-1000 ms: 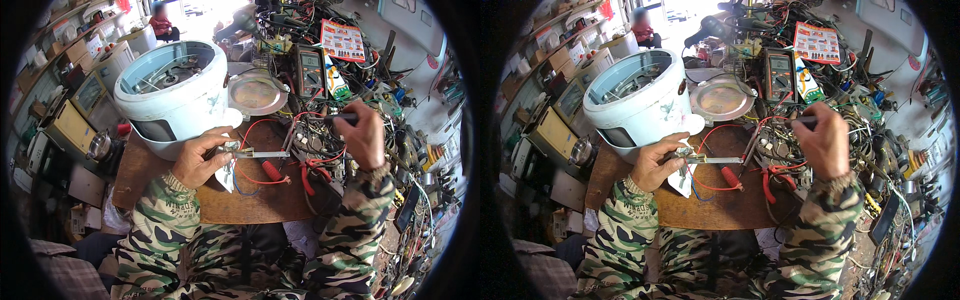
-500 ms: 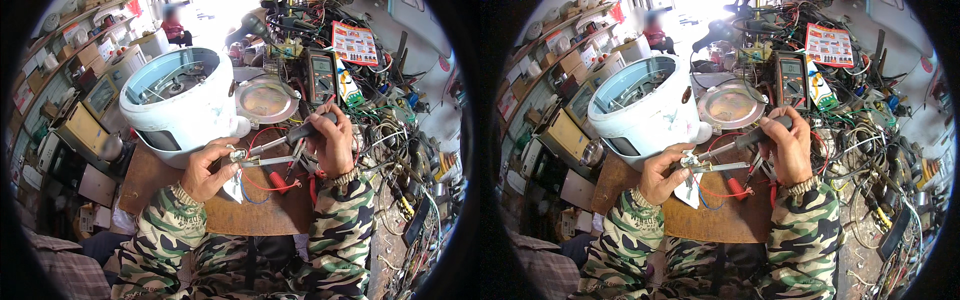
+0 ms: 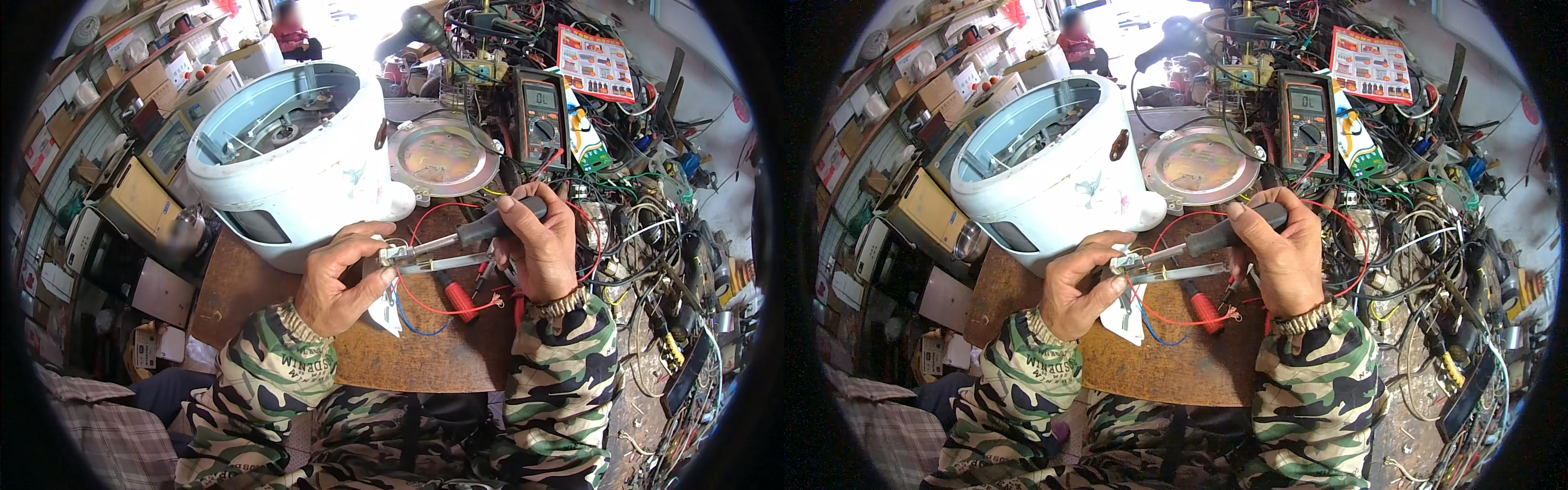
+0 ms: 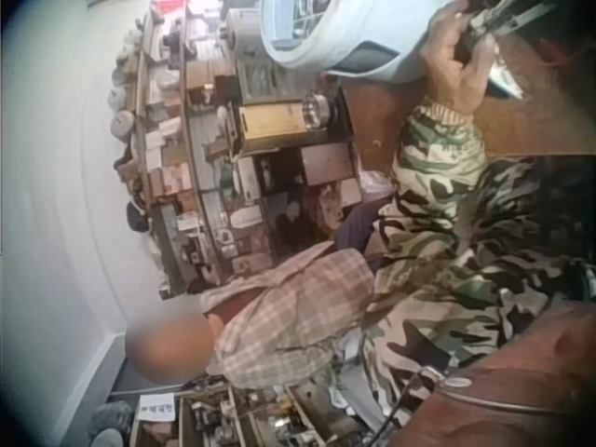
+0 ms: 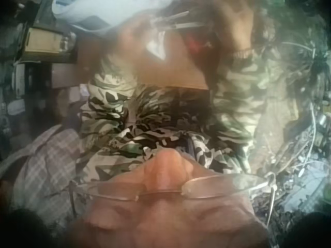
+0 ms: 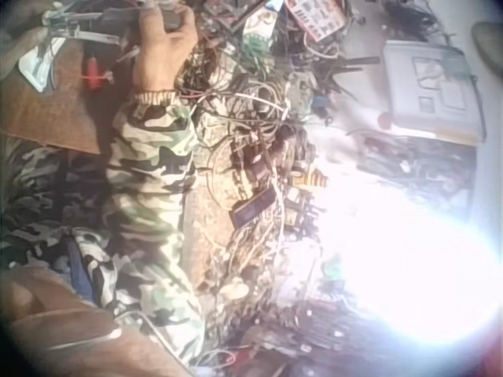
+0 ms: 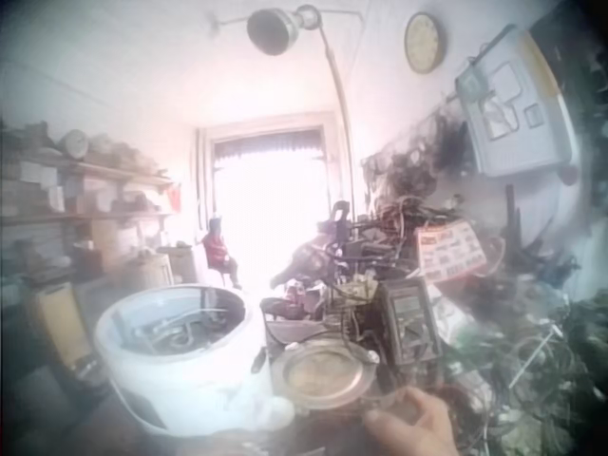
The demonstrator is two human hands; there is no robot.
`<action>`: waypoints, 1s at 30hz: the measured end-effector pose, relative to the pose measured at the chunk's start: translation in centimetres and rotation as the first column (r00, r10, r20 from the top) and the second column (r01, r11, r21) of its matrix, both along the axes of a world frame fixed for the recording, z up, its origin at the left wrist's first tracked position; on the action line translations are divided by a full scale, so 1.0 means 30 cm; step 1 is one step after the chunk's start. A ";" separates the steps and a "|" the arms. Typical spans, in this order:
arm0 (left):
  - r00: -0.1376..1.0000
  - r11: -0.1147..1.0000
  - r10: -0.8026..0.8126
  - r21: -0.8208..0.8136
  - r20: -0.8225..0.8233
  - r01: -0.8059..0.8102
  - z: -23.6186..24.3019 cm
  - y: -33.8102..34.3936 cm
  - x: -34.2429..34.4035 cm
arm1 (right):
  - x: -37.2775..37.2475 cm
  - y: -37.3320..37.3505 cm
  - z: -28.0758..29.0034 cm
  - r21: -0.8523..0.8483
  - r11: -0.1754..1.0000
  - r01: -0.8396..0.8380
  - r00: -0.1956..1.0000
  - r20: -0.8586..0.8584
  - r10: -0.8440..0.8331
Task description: The person uses pliers and a multimeter to test and adjust a small white electrical component with wires. They repeatedly strip wire ends, probe terminals, and check continuity while seated at a cluttered workbench.
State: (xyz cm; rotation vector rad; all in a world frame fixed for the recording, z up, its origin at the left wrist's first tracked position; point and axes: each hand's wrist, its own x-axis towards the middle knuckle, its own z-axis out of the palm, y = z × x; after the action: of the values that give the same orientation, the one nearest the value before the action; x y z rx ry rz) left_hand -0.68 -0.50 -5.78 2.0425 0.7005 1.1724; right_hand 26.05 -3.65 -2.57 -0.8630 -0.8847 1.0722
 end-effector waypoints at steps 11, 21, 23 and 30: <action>1.000 1.000 0.006 0.011 -0.001 -0.006 0.009 -0.004 0.010 | 0.018 -0.012 -0.004 0.052 0.996 0.066 0.974 0.213 -0.076; 0.996 0.977 0.022 0.212 -0.083 -0.004 0.014 -0.013 0.014 | 0.014 -0.029 0.012 -0.005 0.983 0.183 0.925 0.338 -0.171; 0.996 0.977 0.015 0.214 -0.091 0.005 0.030 -0.023 0.022 | 0.018 -0.029 0.007 0.006 0.982 0.186 0.929 0.324 -0.178; 0.992 0.970 0.074 0.239 -0.099 -0.048 0.012 -0.024 0.031 | -0.011 -0.018 -0.006 0.030 0.979 0.202 0.977 0.068 -0.204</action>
State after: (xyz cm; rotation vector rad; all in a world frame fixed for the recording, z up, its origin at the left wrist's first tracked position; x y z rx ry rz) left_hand 0.24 -1.23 -5.43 2.3116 0.7085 1.2380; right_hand 25.71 -4.18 -2.76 -0.9554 -0.8457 0.8574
